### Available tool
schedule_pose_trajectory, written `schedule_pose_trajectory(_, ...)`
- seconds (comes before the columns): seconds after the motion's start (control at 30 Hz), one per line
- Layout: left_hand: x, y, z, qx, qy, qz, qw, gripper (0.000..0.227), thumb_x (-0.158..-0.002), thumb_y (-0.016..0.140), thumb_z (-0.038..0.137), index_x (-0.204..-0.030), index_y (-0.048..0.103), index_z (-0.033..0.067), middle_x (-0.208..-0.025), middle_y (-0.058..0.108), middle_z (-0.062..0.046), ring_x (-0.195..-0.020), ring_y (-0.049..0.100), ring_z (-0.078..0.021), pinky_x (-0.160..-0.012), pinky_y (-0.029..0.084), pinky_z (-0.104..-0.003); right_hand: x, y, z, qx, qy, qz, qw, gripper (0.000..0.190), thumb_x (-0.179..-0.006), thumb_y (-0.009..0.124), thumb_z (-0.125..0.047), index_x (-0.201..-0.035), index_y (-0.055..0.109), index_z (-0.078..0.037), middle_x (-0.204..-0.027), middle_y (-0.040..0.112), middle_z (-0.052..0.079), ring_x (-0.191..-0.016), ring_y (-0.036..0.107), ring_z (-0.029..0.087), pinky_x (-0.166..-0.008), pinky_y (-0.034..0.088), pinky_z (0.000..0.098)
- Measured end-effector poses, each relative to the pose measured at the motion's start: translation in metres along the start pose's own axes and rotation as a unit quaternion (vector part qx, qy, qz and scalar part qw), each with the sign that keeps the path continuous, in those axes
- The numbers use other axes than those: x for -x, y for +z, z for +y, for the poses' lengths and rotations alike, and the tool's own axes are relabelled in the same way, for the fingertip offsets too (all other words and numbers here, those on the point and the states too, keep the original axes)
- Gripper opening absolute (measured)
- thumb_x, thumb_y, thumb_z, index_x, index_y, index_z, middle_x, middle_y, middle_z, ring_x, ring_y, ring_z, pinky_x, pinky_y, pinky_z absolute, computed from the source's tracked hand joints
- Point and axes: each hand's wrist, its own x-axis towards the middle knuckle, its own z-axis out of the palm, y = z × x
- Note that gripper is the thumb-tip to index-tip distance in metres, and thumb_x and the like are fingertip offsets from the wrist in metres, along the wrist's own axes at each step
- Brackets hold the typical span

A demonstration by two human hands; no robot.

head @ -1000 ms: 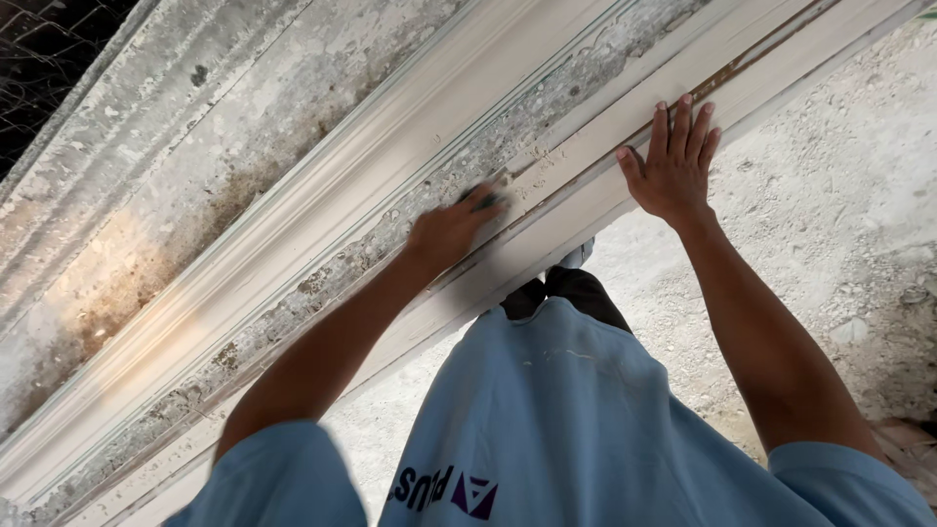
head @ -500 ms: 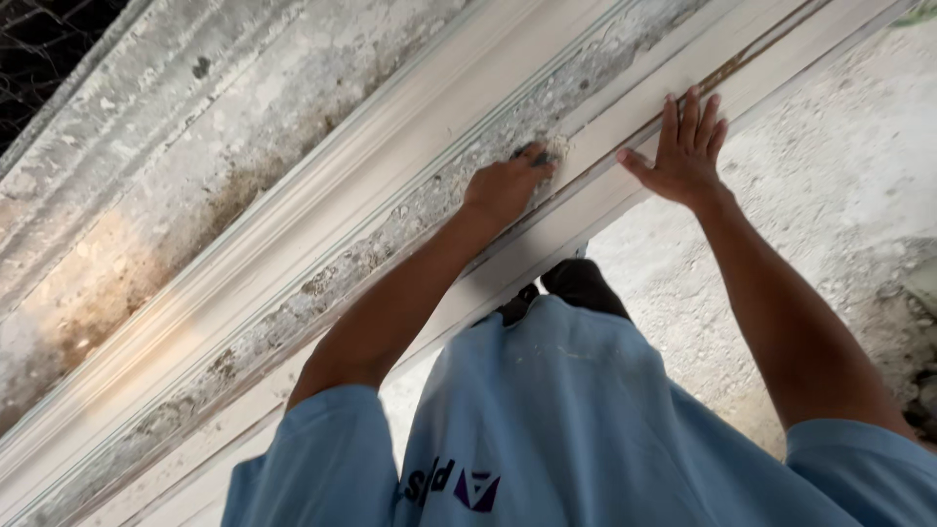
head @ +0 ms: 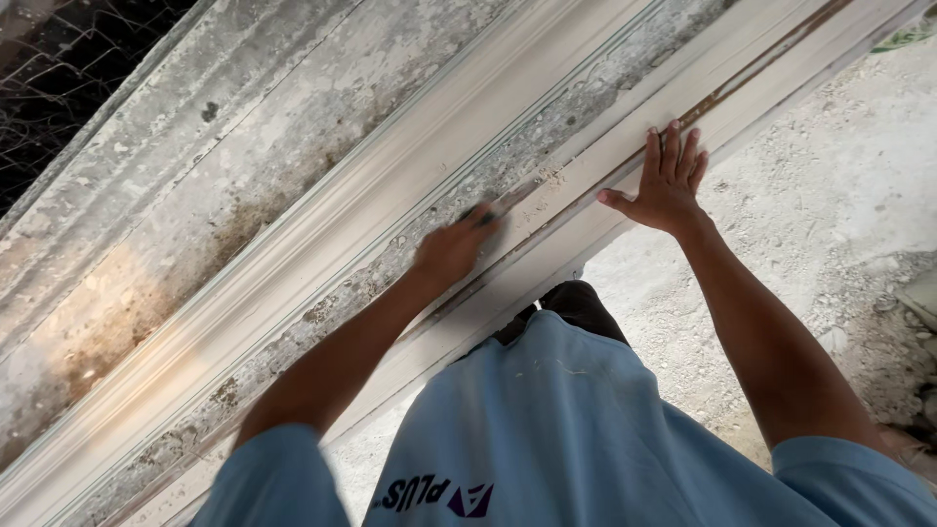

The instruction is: The person wipes hands with a cloth, then uses a sanding block to sand the edges and surfaces of several long white moldings resting on a workbench. The person moves along the moldings, sanding different sections and flipping pieces to access other sides.

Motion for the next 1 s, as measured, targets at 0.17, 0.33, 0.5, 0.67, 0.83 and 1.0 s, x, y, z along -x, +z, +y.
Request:
schedule_pose_trajectory(0.17, -0.125, -0.004, 0.069, 0.032, 0.056, 0.062, 0.996, 0.054, -0.095, 0.050, 0.003, -0.140, 0.061, 0.0323, -0.162, 0.045, -0.003, -0.114, 0.071, -0.0311, -0.095, 0.059, -0.048, 0.006, -0.002, 0.001, -0.002, 0.013, 0.000, 1.000, 0.141, -0.069, 0.052, -0.092, -0.165, -0.008, -0.008, -0.169, -0.023, 0.024, -0.149, -0.035, 0.042, -0.119, -0.016, 0.0665)
schedule_pose_trajectory(0.33, -0.063, -0.003, 0.038, 0.019, 0.070, 0.043, 0.996, 0.052, -0.095, 0.052, 0.009, -0.142, 0.055, 0.0322, -0.165, 0.035, -0.008, -0.110, 0.070, -0.0357, -0.083, 0.061, -0.048, 0.003, 0.000, 0.001, -0.021, -0.013, 0.024, 0.999, 0.139, -0.072, 0.052, -0.092, -0.165, -0.003, -0.005, -0.170, -0.018, 0.026, -0.150, -0.033, 0.043, -0.118, -0.017, 0.0669)
schedule_pose_trajectory(0.5, 0.050, -0.004, -0.002, -0.014, -0.024, -0.032, 0.999, 0.059, -0.097, 0.053, 0.009, -0.147, 0.048, 0.0406, -0.167, 0.031, -0.005, -0.082, 0.075, -0.0341, -0.066, 0.064, -0.045, 0.002, 0.010, 0.004, -0.013, -0.024, 0.049, 0.998, 0.138, -0.074, 0.052, -0.091, -0.165, -0.003, -0.002, -0.169, -0.016, 0.028, -0.151, -0.031, 0.046, -0.117, -0.017, 0.0681)
schedule_pose_trajectory(0.67, -0.029, -0.013, 0.038, 0.010, -0.007, -0.009, 1.000, 0.065, -0.093, 0.052, 0.003, -0.147, 0.052, 0.0399, -0.166, 0.033, -0.004, -0.087, 0.075, -0.0351, -0.075, 0.063, -0.046, 0.003, 0.011, 0.006, -0.028, -0.034, 0.064, 0.997, 0.137, -0.076, 0.051, -0.091, -0.165, -0.001, -0.002, -0.169, -0.013, 0.030, -0.151, -0.028, 0.049, -0.116, -0.015, 0.0702)
schedule_pose_trajectory(0.83, -0.198, -0.018, 0.106, 0.010, 0.092, 0.102, 0.990, 0.050, -0.092, 0.057, 0.007, -0.137, 0.062, 0.0287, -0.161, 0.042, -0.007, -0.115, 0.069, -0.0357, -0.090, 0.059, -0.049, 0.005, 0.015, 0.009, -0.017, -0.061, 0.102, 0.993, 0.133, -0.080, 0.056, -0.088, -0.165, 0.007, 0.001, -0.170, -0.009, 0.032, -0.152, -0.022, 0.052, -0.117, -0.012, 0.0727)
schedule_pose_trajectory(1.0, -0.211, -0.018, 0.109, -0.004, 0.093, 0.071, 0.993, 0.055, -0.085, 0.058, 0.003, -0.134, 0.062, 0.0263, -0.161, 0.044, 0.001, -0.109, 0.071, -0.0303, -0.078, 0.061, -0.047, 0.013, 0.023, 0.019, -0.031, -0.097, 0.147, 0.984, 0.117, -0.085, 0.061, -0.077, -0.165, 0.019, -0.002, -0.171, 0.001, 0.028, -0.157, -0.007, 0.053, -0.121, 0.000, 0.0718)
